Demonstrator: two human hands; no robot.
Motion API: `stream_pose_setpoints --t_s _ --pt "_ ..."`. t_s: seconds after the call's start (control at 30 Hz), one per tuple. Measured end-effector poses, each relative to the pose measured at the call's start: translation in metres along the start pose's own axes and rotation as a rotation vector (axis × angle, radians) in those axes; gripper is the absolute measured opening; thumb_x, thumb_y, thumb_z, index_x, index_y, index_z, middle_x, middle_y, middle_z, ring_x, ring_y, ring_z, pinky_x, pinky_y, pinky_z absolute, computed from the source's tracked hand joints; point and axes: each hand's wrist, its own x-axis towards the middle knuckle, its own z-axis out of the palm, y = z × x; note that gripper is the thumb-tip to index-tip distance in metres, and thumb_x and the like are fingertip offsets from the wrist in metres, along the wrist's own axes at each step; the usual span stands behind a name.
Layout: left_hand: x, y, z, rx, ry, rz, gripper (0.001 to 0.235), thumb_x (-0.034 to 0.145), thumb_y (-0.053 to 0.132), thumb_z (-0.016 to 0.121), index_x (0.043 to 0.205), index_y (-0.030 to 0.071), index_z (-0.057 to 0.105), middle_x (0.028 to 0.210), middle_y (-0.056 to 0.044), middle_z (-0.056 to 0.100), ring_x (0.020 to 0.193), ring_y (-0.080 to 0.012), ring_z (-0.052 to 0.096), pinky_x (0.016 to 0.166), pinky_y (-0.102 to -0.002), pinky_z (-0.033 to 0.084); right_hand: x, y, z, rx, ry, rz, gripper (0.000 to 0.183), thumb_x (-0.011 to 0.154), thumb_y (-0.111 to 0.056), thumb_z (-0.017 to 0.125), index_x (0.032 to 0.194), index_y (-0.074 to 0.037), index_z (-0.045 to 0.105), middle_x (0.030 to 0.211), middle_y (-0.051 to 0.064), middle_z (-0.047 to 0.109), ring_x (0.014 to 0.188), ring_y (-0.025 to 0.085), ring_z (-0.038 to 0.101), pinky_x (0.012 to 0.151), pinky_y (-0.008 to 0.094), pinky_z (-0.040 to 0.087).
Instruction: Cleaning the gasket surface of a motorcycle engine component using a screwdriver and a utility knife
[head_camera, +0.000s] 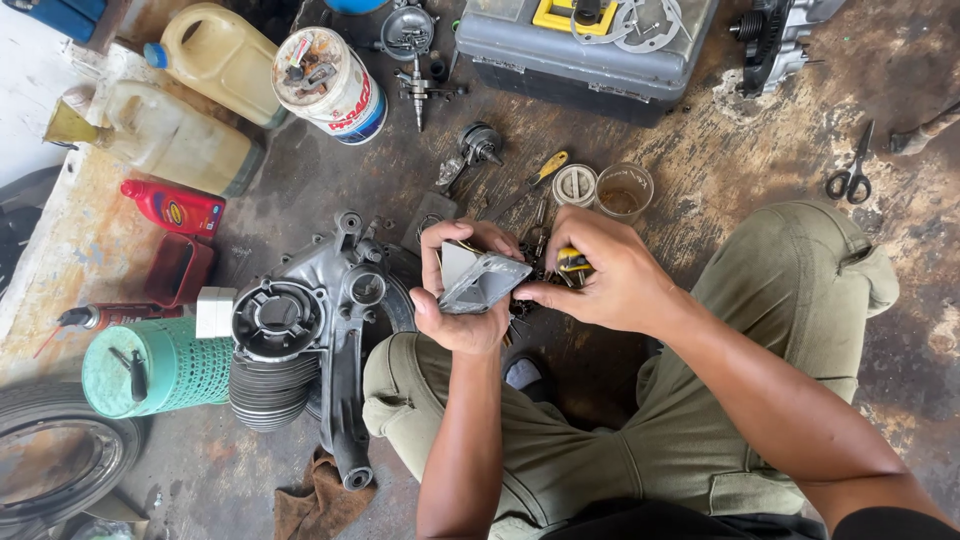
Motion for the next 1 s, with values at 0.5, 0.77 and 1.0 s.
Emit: stream_pose_setpoints --t_s 0.5,0.77,1.0 --pt "0.003 0.006 0.005 0.044 -0.031 0.036 0.068 0.098 0.067 0.038 0.116 0.002 0.049 0.096 -0.025 0.055 0.077 -0.0321 0.065 0.065 -0.035 0.056 0.005 -0.006 -0.003 0.077 0.148 -0.239 0.021 0.084 -0.014 0.079 0.099 -0.001 0.07 0.07 0.009 0.06 0.045 0.013 0.043 0.041 0.028 0.038" --pt "-0.009 -0.005 -0.003 -0.009 0.005 -0.036 0.074 0.099 0.07 0.029 0.119 0.001 0.049 0.092 -0.021 0.051 0.074 -0.0338 0.067 0.06 -0.035 0.059 0.007 -0.018 0.011 0.057 0.217 -0.213 0.037 0.078 -0.01 0.086 0.109 0.001 0.069 0.098 0.02 0.067 0.045 0.015 0.051 0.039 0.029 0.043" --pt "-0.006 0.002 0.015 0.24 -0.042 -0.051 0.078 0.104 0.067 0.019 0.131 0.001 0.052 0.115 -0.023 0.057 0.098 -0.0295 0.066 0.08 -0.038 0.063 0.001 -0.016 0.001 0.235 0.244 -0.075 0.019 0.085 0.002 0.074 0.103 0.006 0.07 0.093 0.022 0.07 0.061 0.02 0.059 0.052 0.031 0.048"
